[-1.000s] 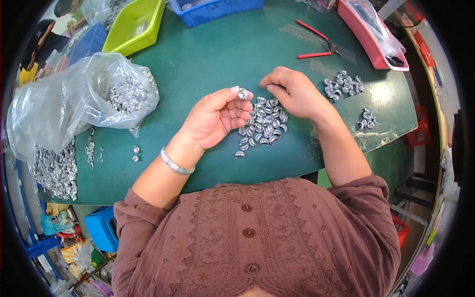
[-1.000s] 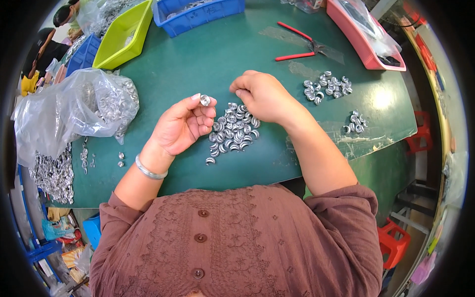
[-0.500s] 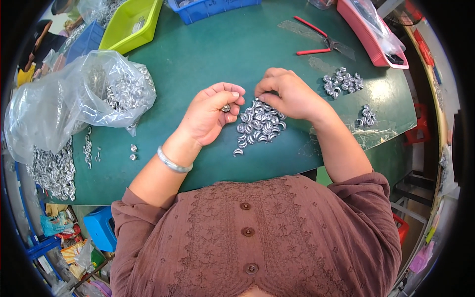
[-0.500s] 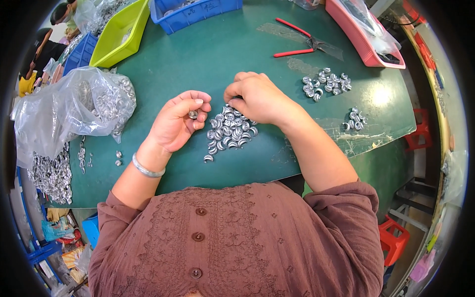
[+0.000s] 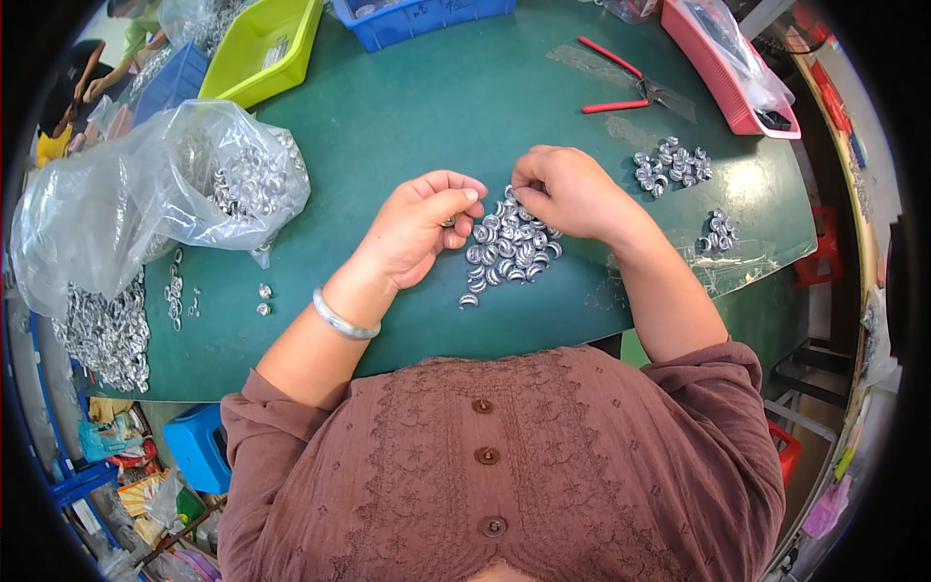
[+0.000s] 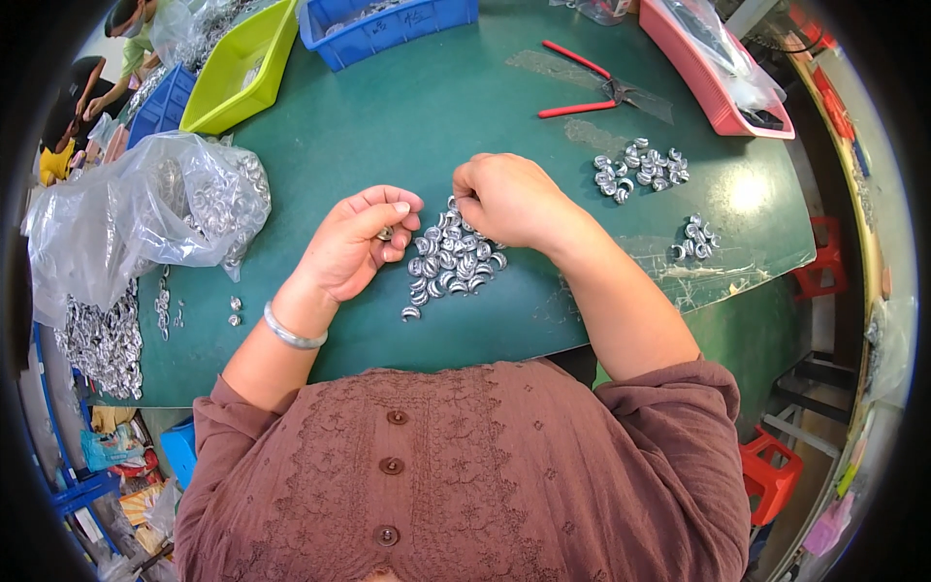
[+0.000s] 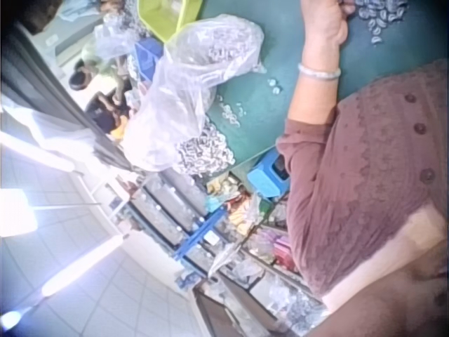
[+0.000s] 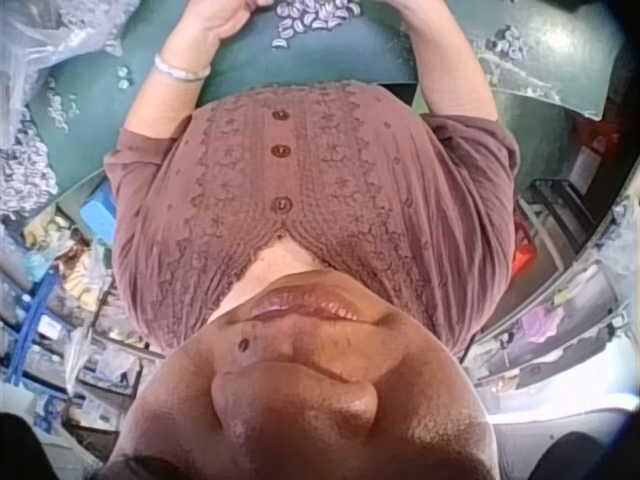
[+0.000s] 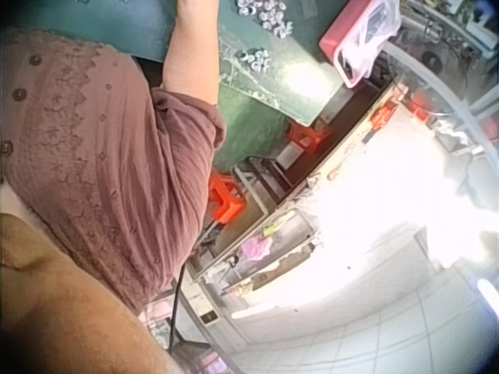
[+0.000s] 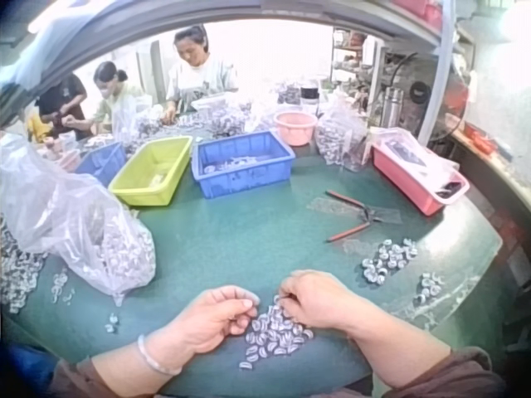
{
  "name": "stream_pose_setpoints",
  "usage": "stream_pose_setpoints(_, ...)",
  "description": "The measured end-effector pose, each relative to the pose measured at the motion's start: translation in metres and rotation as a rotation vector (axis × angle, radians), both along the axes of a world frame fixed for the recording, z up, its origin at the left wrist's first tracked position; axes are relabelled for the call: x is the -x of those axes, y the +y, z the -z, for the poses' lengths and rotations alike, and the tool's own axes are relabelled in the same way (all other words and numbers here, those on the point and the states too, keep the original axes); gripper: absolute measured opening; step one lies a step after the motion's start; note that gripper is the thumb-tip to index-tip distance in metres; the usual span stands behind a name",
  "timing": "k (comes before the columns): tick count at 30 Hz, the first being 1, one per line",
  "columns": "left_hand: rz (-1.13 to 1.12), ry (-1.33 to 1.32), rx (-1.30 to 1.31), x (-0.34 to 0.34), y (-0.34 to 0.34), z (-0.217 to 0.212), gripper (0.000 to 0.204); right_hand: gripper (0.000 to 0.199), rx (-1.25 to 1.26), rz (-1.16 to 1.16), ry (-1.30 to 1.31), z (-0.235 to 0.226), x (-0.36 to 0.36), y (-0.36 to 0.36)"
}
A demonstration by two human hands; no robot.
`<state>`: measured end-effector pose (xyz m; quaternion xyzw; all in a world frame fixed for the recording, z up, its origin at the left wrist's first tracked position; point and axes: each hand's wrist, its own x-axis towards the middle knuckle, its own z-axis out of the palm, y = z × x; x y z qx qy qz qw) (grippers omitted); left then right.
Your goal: The person sorts through a pile of small metal components by hand on a green work surface, picking them up one by one and grouping them together.
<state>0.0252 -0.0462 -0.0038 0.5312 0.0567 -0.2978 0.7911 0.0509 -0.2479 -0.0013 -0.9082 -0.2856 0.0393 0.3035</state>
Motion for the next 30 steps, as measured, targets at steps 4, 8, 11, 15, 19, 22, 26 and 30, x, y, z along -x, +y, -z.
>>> stream_pose_setpoints(4, -0.007, -0.009, -0.006, 0.000, 0.000, 0.002, 0.012, 0.007, -0.036, -0.014, -0.050, 0.003, -0.002, 0.000)
stream_pose_setpoints(8, -0.007, -0.047, -0.040, 0.000, -0.001, 0.003, 0.012, 0.009, -0.062, -0.011, -0.094, 0.003, -0.003, 0.000)
stream_pose_setpoints(11, -0.013, -0.052, -0.049, 0.000, -0.001, 0.003, 0.012, 0.013, -0.127, 0.033, -0.076, 0.003, -0.001, 0.003)
stream_pose_setpoints(15, -0.013, -0.054, -0.047, 0.000, -0.001, 0.004, 0.013, 0.014, -0.067, -0.022, -0.103, 0.006, -0.003, 0.002)
stream_pose_setpoints(19, -0.012, -0.065, -0.052, 0.000, 0.000, 0.003, 0.013, 0.011, -0.099, -0.037, -0.080, 0.007, -0.005, 0.004)
stream_pose_setpoints(22, -0.044, -0.055, -0.071, 0.001, -0.002, 0.002, 0.014, 0.009, -0.226, -0.045, -0.155, 0.003, -0.004, 0.008)
stream_pose_setpoints(26, 0.031, 0.020, -0.011, 0.001, -0.002, -0.005, 0.017, 0.008, -0.404, -0.110, -0.154, -0.008, 0.002, 0.013)
stream_pose_setpoints(30, 0.082, 0.075, 0.106, 0.005, -0.004, -0.006, 0.020, 0.011, -0.470, -0.137, -0.163, -0.008, 0.005, 0.013)
